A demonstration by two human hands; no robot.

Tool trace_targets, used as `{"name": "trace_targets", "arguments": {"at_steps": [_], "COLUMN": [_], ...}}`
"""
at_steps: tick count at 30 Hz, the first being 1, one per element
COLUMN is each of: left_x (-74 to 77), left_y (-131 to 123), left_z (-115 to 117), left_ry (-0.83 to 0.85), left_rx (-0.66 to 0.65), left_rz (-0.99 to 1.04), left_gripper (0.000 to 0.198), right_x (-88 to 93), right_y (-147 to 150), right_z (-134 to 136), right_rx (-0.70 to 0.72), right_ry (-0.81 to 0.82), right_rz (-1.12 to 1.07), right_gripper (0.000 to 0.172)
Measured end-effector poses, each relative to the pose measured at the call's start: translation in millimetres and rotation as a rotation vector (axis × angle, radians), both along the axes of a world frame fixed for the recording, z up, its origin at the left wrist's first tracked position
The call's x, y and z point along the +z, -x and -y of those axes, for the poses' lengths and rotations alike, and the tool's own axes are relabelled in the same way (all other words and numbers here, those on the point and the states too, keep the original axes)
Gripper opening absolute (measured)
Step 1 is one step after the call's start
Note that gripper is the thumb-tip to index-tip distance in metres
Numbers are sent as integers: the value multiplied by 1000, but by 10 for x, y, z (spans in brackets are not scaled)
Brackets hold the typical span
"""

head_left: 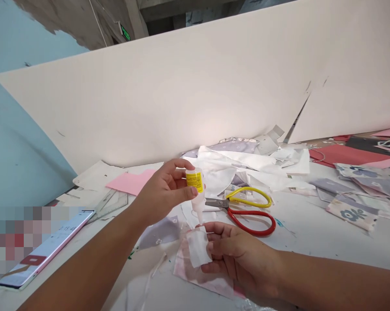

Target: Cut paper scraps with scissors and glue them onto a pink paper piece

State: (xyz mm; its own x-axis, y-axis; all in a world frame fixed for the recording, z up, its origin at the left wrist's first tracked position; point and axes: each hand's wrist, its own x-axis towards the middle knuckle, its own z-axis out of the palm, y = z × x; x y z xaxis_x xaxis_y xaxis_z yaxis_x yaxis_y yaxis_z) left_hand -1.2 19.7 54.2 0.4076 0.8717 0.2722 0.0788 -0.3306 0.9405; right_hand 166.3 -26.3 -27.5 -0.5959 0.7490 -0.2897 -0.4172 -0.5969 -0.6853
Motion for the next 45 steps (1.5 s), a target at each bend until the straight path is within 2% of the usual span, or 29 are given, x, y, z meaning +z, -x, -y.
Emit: {"name": "trace_targets", "arguments": {"at_steps": [6, 14, 22, 35, 45], "left_x": [-56, -121, -185, -189, -183], "left_y": [-28, -19, -29, -23, -31], "left_z": [-11, -60, -82, -69, -62], "left_ry": [63, 133, 147, 153, 165], "left_rx": [-21, 8, 47, 59, 68], "left_rz": [2, 44, 38, 12, 33], "left_gripper": [30, 29, 28, 30, 27], "right_x": [-52, 8, -6, 27, 42], "right_y": [7, 22, 36, 51, 52], "right_z": [-24, -4, -6, 0, -6], "right_rx": [20, 16, 24, 17, 12], "right_ry": [2, 30, 24, 14, 32], "right_rz": [7, 41, 88, 99, 118], "right_gripper": [28, 32, 26, 21, 26]}}
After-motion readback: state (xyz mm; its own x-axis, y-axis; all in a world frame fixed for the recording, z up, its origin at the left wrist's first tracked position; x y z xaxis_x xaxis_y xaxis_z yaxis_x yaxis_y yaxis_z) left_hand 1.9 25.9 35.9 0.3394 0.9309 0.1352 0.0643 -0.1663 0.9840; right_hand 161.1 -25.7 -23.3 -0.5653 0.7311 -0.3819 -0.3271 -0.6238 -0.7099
